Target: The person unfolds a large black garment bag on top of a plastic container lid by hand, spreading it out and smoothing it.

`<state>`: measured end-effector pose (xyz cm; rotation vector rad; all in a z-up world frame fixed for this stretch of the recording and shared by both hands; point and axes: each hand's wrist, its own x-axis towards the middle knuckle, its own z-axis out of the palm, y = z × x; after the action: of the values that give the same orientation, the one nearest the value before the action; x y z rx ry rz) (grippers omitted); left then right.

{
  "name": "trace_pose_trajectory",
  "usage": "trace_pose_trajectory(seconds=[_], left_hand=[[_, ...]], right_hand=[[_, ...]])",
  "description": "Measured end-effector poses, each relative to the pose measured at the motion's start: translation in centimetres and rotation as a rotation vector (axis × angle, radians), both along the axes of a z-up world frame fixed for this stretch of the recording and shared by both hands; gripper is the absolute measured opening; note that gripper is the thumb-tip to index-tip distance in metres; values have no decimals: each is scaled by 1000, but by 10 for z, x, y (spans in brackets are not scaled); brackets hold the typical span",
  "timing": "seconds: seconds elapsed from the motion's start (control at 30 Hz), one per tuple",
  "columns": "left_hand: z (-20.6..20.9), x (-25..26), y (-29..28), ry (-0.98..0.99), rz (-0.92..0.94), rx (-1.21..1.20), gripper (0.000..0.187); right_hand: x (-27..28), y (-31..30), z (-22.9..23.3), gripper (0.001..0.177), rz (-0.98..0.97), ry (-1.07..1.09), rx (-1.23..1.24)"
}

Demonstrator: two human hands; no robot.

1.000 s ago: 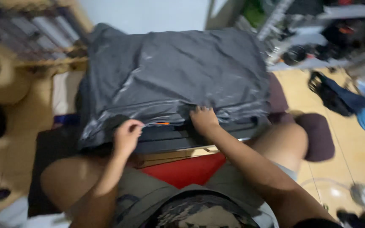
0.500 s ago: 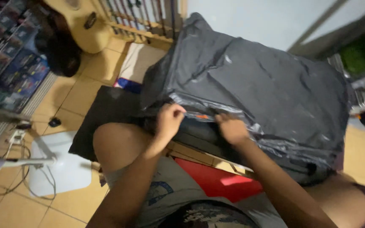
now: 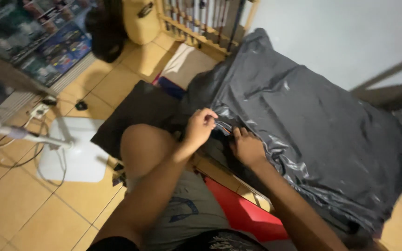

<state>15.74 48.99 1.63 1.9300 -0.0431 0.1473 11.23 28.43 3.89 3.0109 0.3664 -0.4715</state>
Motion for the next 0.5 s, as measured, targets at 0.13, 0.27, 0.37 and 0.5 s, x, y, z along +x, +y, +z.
trace_pose_trajectory(seconds=[0.13,0.27,0.37,0.5], left_hand=[[-27,0,0,-24,11,126,15],[-54,3,-22,-81,-69,154,15],[-23,-9,-33,-89,-137,128,19],[-5,-22,-51,-51,-209,122,26]], right_hand=[[30,4,-25,47,-19,7,54],[38,-26,-2,43,-63,7,4],[40,-60,21,39,-72,-52,-29],[9,-119,65,47,-122,-103,-150]])
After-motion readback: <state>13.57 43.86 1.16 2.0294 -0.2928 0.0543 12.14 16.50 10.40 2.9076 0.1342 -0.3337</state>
